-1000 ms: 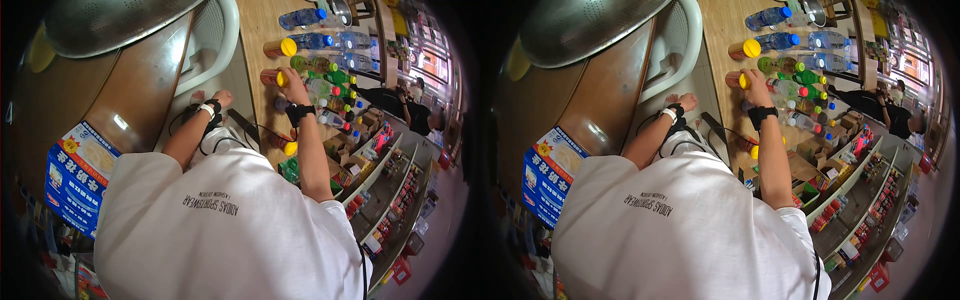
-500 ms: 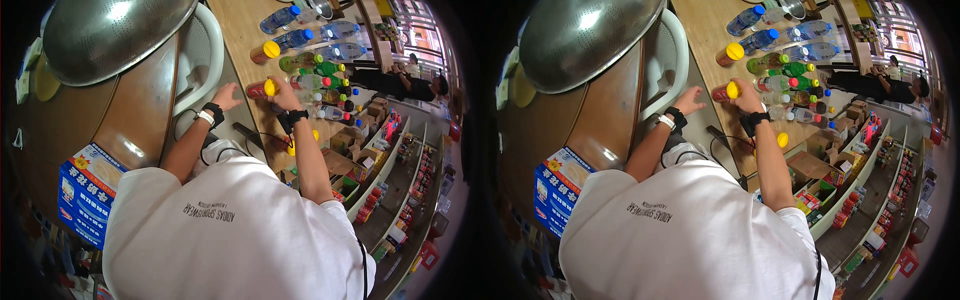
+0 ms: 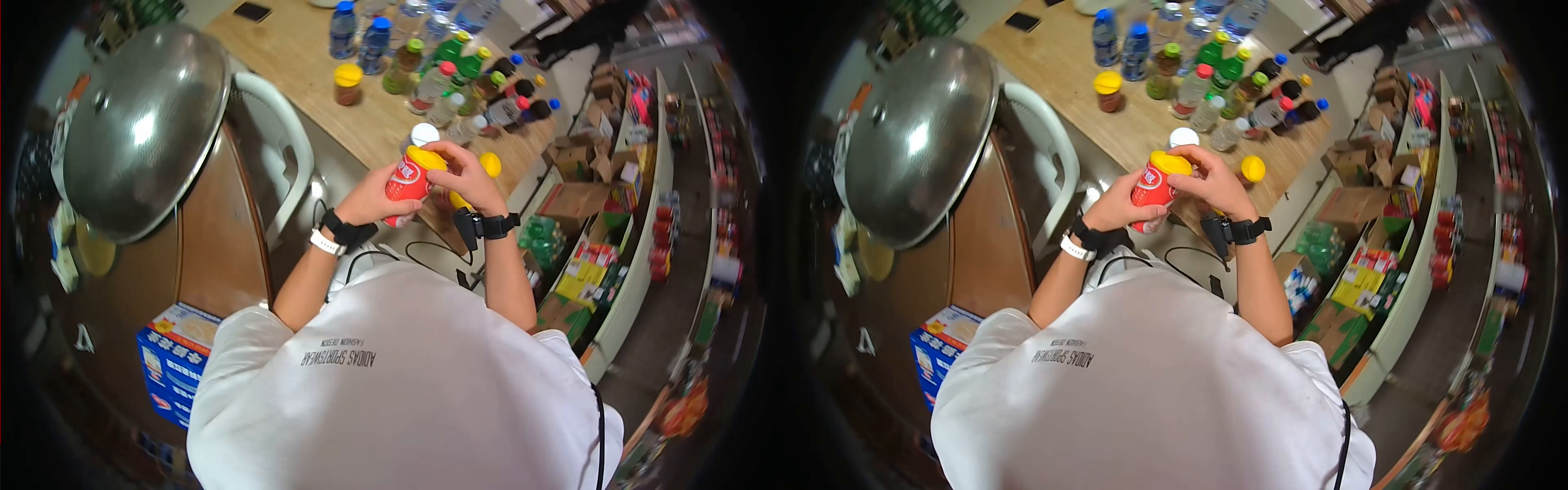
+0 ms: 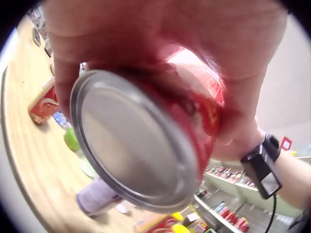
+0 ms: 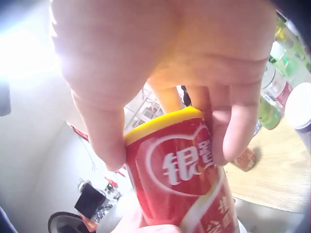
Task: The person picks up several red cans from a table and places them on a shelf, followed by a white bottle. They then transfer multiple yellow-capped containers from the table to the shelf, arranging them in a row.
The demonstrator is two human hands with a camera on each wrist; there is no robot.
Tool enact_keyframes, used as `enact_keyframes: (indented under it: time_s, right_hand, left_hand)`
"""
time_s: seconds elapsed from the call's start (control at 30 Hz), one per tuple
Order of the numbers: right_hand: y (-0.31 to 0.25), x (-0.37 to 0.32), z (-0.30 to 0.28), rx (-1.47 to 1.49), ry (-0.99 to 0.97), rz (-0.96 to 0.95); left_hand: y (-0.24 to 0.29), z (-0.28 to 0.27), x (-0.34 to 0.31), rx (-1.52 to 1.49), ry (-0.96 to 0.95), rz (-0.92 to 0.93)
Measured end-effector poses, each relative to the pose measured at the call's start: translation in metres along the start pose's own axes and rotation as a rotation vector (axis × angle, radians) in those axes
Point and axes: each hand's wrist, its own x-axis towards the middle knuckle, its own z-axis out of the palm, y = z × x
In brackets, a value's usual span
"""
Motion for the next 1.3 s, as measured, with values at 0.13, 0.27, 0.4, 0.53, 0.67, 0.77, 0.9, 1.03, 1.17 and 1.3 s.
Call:
enact_keyframes:
  time_s: [0.13, 0.27, 0.4, 0.53, 0.67, 0.77, 0.9, 1.03, 1.17, 1.3]
  right_hand:
    - [-0.007, -0.067, -0.012, 0.261, 0.047, -0.071]
    - [0.006, -0.128, -0.014, 0.537, 0.065, -0.213]
    - [0.024, -0.177, -0.010, 0.729, 0.075, -0.304]
    - [0.026, -0.229, -0.002, 0.765, 0.136, -0.360]
    - [0.039, -0.283, 0.006, 0.819, 0.219, -0.438]
    - [0.051, -0.320, 0.011, 0.845, 0.292, -0.499]
    - [0.056, -0.362, 0.018, 0.842, 0.414, -0.562]
    - [0.058, -0.393, 0.023, 0.845, 0.479, -0.604]
    - [0.065, -0.401, 0.026, 0.868, 0.516, -0.639]
    - [0.072, -0.400, 0.030, 0.939, 0.578, -0.671]
  left_hand:
    - [0.025, 0.050, -0.003, -0.158, -0.206, -0.075]
    - [0.038, 0.089, -0.008, -0.176, -0.396, -0.109]
    - [0.037, 0.130, -0.021, -0.288, -0.553, -0.200]
    - [0.035, 0.177, -0.040, -0.446, -0.684, -0.324]
    - [0.022, 0.220, -0.053, -0.547, -0.816, -0.427]
    - [0.018, 0.249, -0.060, -0.556, -0.914, -0.472]
    - [0.014, 0.284, -0.062, -0.608, -1.076, -0.478]
    - [0.011, 0.307, -0.064, -0.572, -1.153, -0.559]
    - [0.007, 0.317, -0.067, -0.518, -1.141, -0.605]
    - [0.000, 0.322, -0.062, -0.555, -1.162, -0.660]
